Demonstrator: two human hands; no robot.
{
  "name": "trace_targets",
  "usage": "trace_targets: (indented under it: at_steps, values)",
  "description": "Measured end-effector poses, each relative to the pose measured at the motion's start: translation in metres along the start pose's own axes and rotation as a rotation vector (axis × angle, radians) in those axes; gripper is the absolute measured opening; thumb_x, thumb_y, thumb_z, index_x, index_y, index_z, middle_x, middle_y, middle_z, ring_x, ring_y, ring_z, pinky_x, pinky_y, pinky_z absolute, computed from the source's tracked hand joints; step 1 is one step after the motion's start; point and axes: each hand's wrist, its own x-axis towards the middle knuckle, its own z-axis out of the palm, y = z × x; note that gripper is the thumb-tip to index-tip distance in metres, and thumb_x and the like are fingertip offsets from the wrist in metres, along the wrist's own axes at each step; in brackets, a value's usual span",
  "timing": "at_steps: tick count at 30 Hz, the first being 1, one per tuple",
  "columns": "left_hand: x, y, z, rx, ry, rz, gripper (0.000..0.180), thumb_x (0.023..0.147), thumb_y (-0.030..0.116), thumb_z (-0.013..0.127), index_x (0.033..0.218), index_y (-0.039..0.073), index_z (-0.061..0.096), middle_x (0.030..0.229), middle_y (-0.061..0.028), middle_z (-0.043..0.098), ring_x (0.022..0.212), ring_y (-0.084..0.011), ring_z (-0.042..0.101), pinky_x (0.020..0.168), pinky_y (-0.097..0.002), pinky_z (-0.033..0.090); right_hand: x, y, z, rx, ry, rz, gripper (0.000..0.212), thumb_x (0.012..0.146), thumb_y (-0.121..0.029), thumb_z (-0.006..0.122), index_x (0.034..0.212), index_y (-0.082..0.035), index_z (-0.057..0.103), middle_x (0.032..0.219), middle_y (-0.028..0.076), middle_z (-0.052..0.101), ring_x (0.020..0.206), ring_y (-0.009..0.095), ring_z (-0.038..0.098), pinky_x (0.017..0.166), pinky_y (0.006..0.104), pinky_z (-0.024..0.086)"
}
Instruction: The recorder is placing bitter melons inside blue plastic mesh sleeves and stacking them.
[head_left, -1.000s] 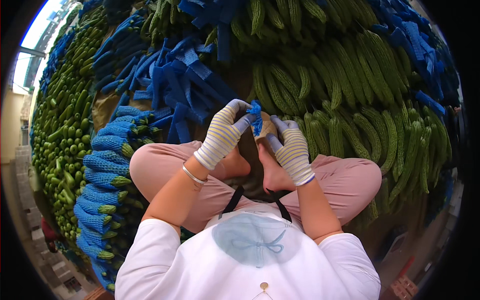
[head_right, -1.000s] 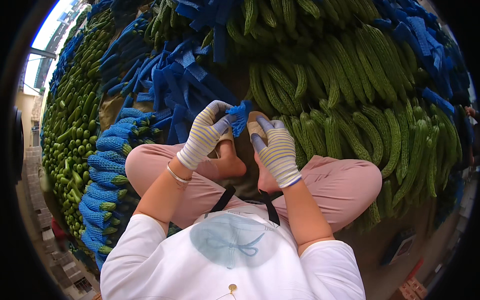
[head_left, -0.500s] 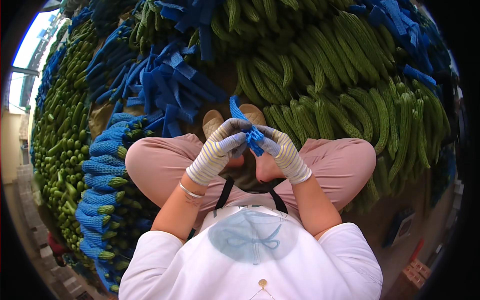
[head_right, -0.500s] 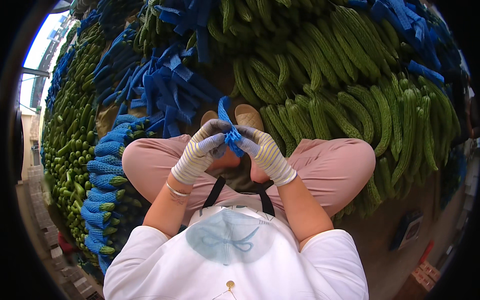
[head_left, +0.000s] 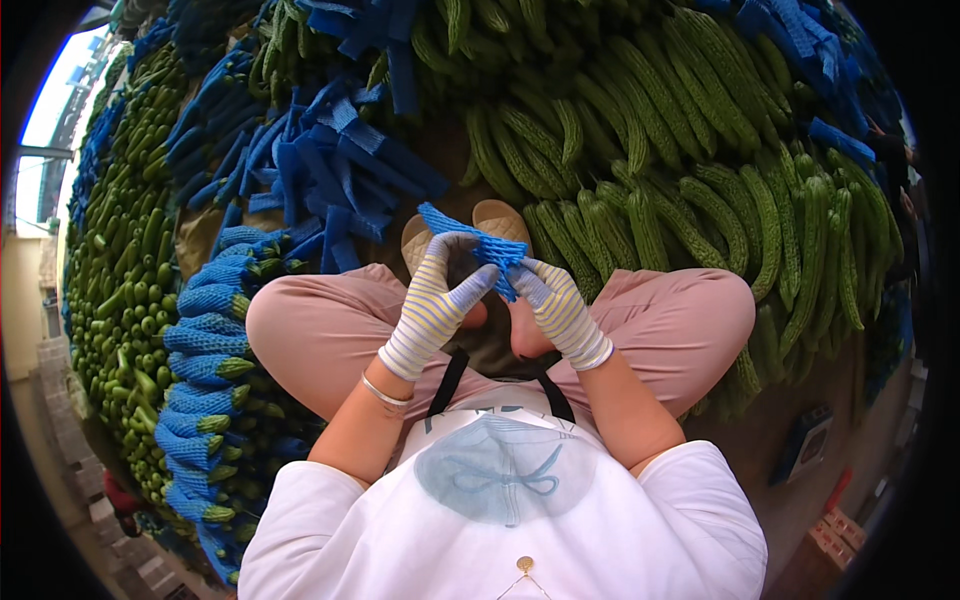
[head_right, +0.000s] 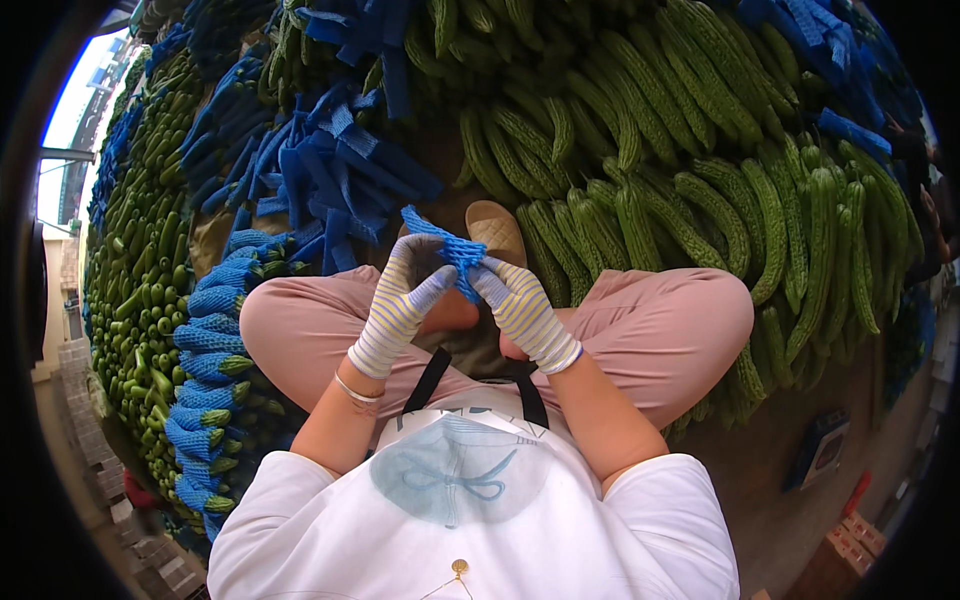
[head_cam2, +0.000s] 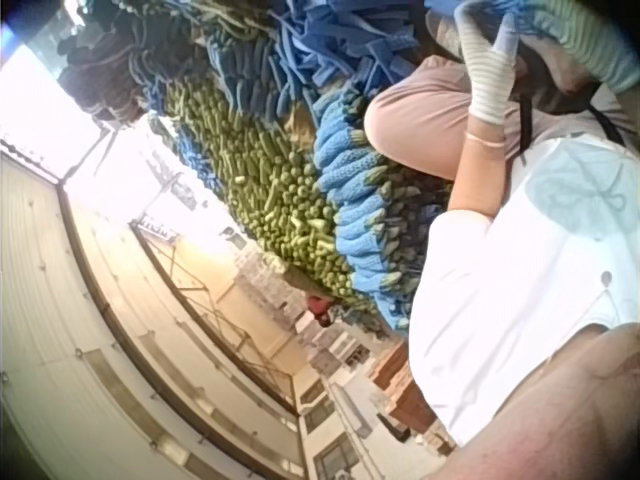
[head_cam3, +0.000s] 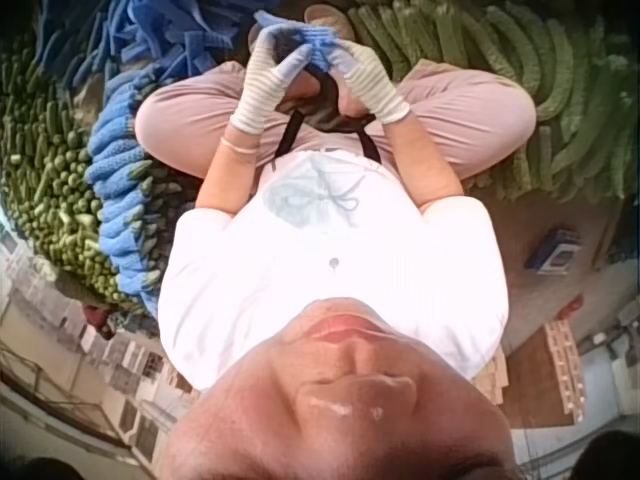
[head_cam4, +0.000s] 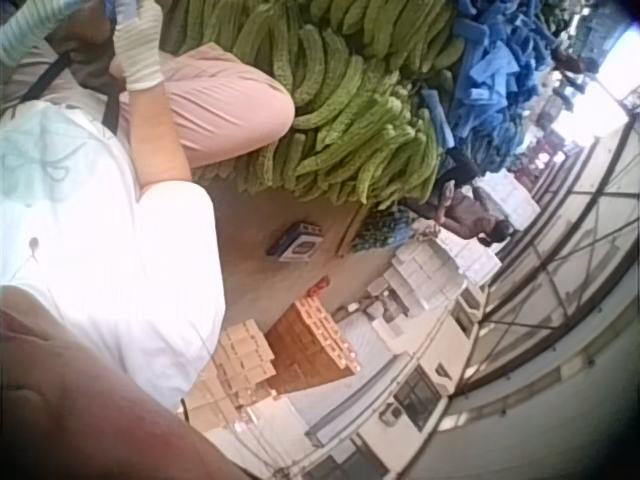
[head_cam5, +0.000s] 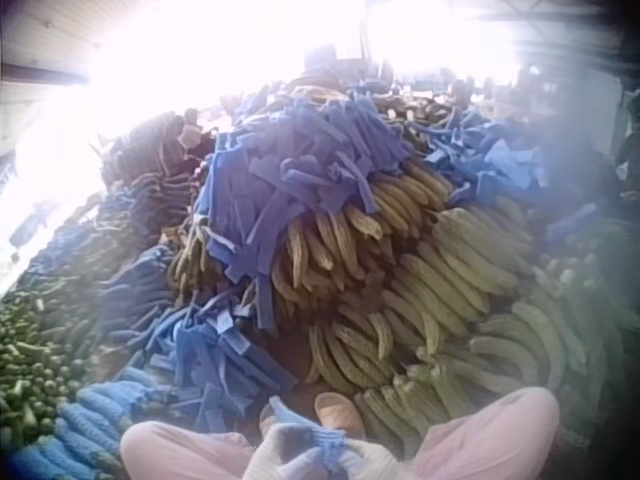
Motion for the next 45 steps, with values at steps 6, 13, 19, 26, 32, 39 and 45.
trace_targets:
  at_steps: [6, 13, 19, 26, 32, 39, 45]
  values:
    - [0.001, -0.007, 0.001, 0.125, 0.067, 0.038, 0.034, 0.083, 0.003, 0.061, 0.114, 0.002, 0.047, 0.099, -0.0045, 0.057, 0.087, -0.0103, 0.055, 0.079, -0.0239, 0.046, 0.000, 0.005, 0.001, -0.363, 0.065, -0.064, 0.031, 0.094, -0.016, 0.053, 0.118, 0.004, 0.057, 0.099, 0.003, 0.064, 0.084, 0.007, 0.057, 0.078, 0.0215, 0.046]
    - [0.001, -0.004, -0.001, -0.001, -0.003, -0.102, 0.018, 0.084, 0.002, 0.057, 0.102, 0.002, 0.056, 0.092, -0.0022, 0.059, 0.083, -0.0081, 0.056, 0.074, -0.0204, 0.046, 0.003, 0.001, 0.017, -0.101, 0.111, -0.073, 0.036, 0.089, -0.015, 0.061, 0.119, 0.005, 0.056, 0.099, 0.004, 0.064, 0.082, 0.008, 0.058, 0.075, 0.0205, 0.048]
    - [0.005, 0.002, -0.052, -0.316, -0.053, -0.238, 0.018, 0.083, 0.000, 0.056, 0.101, 0.003, 0.056, 0.082, -0.0032, 0.059, 0.071, -0.0112, 0.058, 0.063, -0.0198, 0.046, 0.015, 0.000, -0.037, -0.118, 0.226, 0.047, 0.030, 0.085, -0.011, 0.063, 0.111, 0.003, 0.059, 0.093, 0.005, 0.065, 0.081, 0.011, 0.060, 0.074, 0.0245, 0.050]
    - [-0.015, 0.035, 0.033, 0.633, -0.355, 0.561, 0.027, 0.076, -0.003, 0.059, 0.103, 0.002, 0.061, 0.101, -0.0147, 0.063, 0.089, -0.0314, 0.062, 0.080, -0.0340, 0.049, 0.023, 0.021, -0.011, -0.569, 0.238, 0.024, 0.022, 0.079, -0.013, 0.065, 0.097, -0.001, 0.063, 0.082, 0.013, 0.066, 0.070, 0.020, 0.061, 0.069, 0.0304, 0.049]
    - [0.004, -0.016, 0.000, 0.992, -0.137, 0.285, 0.025, 0.081, 0.001, 0.055, 0.104, 0.005, 0.062, 0.098, -0.0143, 0.064, 0.087, -0.0313, 0.062, 0.078, -0.0335, 0.049, 0.023, -0.009, -0.005, -0.166, 0.273, -0.035, 0.014, 0.083, -0.010, 0.064, 0.093, 0.000, 0.062, 0.079, 0.003, 0.063, 0.072, 0.007, 0.056, 0.064, 0.0230, 0.047]
    - [0.036, -0.039, -0.024, -0.710, -0.012, -0.126, 0.029, 0.085, 0.007, 0.054, 0.113, -0.003, 0.055, 0.110, -0.0124, 0.061, 0.101, -0.0254, 0.060, 0.093, -0.0393, 0.048, -0.005, 0.019, 0.014, -0.707, 0.065, 0.115, 0.020, 0.078, -0.015, 0.066, 0.094, -0.004, 0.064, 0.086, 0.013, 0.064, 0.074, 0.024, 0.062, 0.067, 0.0316, 0.048]
    - [0.031, -0.085, -0.012, -0.611, -0.140, -0.042, 0.026, 0.092, 0.017, 0.053, 0.114, 0.003, 0.055, 0.109, -0.0097, 0.060, 0.099, -0.0213, 0.058, 0.090, -0.0333, 0.047, 0.010, -0.009, 0.028, -0.043, 0.285, -0.122, 0.014, 0.086, -0.005, 0.060, 0.099, 0.000, 0.061, 0.088, 0.007, 0.064, 0.077, 0.012, 0.058, 0.072, 0.0239, 0.047]
